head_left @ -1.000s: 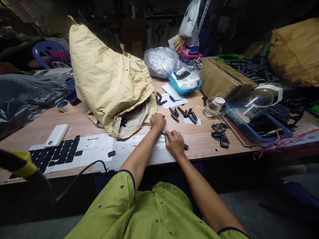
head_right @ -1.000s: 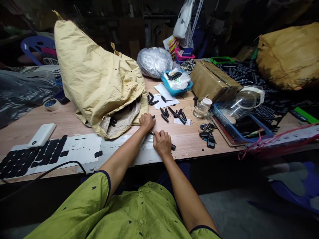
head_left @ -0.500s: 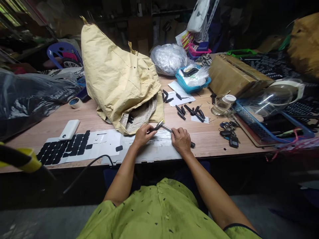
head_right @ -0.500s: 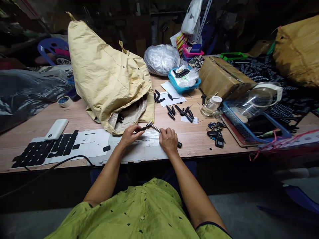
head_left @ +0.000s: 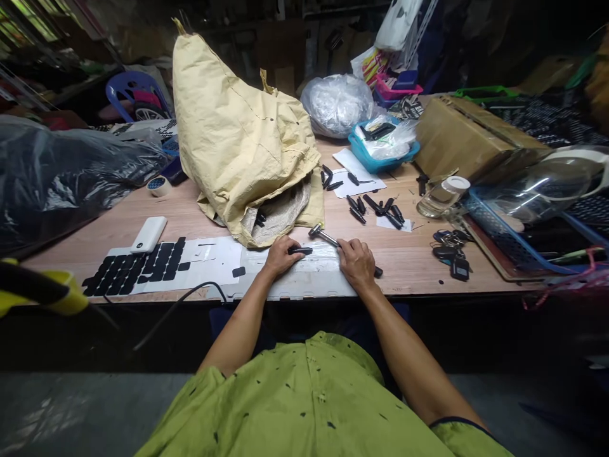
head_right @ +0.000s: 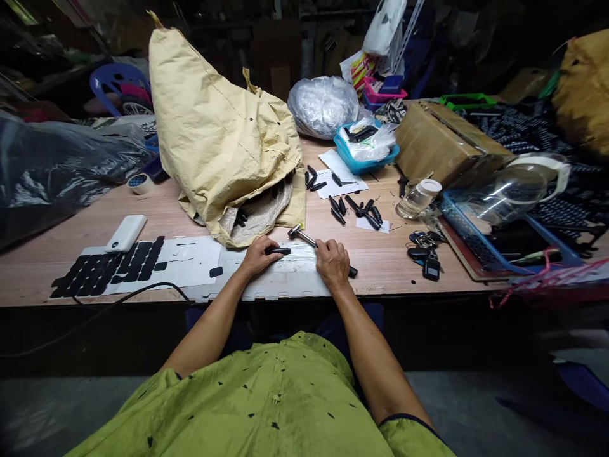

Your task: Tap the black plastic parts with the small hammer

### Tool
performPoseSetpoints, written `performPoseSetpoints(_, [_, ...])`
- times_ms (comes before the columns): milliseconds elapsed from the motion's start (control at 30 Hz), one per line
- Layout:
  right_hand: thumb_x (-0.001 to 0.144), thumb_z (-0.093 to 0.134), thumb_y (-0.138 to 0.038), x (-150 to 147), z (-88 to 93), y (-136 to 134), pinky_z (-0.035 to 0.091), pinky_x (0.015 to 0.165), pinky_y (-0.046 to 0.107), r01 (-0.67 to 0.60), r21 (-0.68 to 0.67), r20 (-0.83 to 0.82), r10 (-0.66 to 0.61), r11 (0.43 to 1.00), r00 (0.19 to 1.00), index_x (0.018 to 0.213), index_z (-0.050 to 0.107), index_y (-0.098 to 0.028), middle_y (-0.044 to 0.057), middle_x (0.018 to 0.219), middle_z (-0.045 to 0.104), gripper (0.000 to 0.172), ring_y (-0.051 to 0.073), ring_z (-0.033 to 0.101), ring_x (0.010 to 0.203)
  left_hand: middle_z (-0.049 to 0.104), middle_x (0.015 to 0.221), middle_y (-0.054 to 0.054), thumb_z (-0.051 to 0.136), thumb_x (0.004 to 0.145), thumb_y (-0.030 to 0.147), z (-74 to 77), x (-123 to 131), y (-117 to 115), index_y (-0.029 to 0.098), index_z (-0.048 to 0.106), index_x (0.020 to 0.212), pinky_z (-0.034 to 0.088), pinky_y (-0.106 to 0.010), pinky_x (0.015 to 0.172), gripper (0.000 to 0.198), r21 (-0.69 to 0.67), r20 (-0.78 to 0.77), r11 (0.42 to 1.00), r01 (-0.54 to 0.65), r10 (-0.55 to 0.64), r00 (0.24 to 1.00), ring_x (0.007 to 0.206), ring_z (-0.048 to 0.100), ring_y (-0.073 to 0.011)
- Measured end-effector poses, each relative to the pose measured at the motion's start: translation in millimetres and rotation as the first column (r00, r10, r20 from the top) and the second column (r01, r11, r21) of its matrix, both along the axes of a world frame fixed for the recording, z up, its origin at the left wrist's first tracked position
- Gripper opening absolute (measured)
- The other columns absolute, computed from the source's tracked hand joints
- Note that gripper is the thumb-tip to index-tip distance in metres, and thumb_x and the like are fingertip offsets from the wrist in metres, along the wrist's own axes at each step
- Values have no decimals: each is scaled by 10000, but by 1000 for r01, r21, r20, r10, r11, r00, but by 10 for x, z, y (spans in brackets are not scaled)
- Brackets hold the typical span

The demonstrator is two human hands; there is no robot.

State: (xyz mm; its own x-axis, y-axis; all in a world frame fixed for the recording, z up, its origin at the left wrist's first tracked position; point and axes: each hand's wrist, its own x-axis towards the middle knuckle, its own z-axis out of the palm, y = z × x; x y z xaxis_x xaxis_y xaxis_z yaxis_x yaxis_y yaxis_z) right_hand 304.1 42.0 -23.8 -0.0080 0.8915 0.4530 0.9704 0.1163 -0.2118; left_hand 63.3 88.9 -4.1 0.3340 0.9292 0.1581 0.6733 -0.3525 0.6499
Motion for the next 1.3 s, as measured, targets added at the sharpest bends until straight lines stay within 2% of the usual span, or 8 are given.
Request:
performPoseSetpoints(133, [1004,436,-262,1,33,-74,405,754,314,-82,37,-64,84,996,994,1200,708,-222,88,906,639,337,216,518,829,661,876,-22,827,750,242,-15,15,28,210,749,871,475,-364,882,147,-4,16,1000,-2,2,1000,931,600,-223])
performPoseSetpoints(367, [1050,352,-332,-186,127,-376,500,796,285,-198,75,-253,211,977,944,1193,711,-227,77,951,713,400,189,647,884,655,850,-11,838,734,248,-14,44,28,214,749,828,469,-346,856,134,-44,50,998,-34,37,998,913,595,-212])
performPoseSetpoints(633, [1040,379,-331,-279,144,-496,498,716,279,-199,0,-205,195,980,959,1151,736,-245,71,904,717,384,192,645,822,634,814,1,853,701,241,15,86,22,212,722,751,460,-328,818,142,-62,44,995,-77,80,996,890,577,-206])
performPoseSetpoints(833, [1042,379,-317,-218,184,-501,506,761,283,-155,52,-217,163,986,963,1164,731,-238,79,937,726,381,192,657,848,647,822,-2,847,713,248,-16,82,18,224,737,781,467,-332,833,132,-43,65,997,-66,69,996,893,588,-202])
performPoseSetpoints(933, [1040,388,-324,-182,180,-512,496,735,277,-149,53,-204,157,987,966,1158,733,-228,77,911,722,377,191,657,829,652,819,-4,841,716,246,-10,82,12,225,735,775,472,-338,845,123,-47,61,996,-70,73,995,905,590,-206])
performPoseSetpoints(1100, [1034,389,-330,-117,132,-440,471,712,272,-143,28,-192,146,989,970,1138,736,-241,67,882,712,373,187,642,819,655,838,-7,831,716,241,17,82,1,218,733,787,478,-341,846,123,-73,42,994,-81,84,996,918,593,-210])
performPoseSetpoints(1300, [999,436,-277,21,127,-66,415,701,294,-66,56,-129,73,996,989,1131,734,-238,78,879,676,328,205,588,836,658,859,-13,814,721,217,45,72,-4,207,727,803,477,-346,855,120,-75,30,995,-72,74,997,934,591,-217])
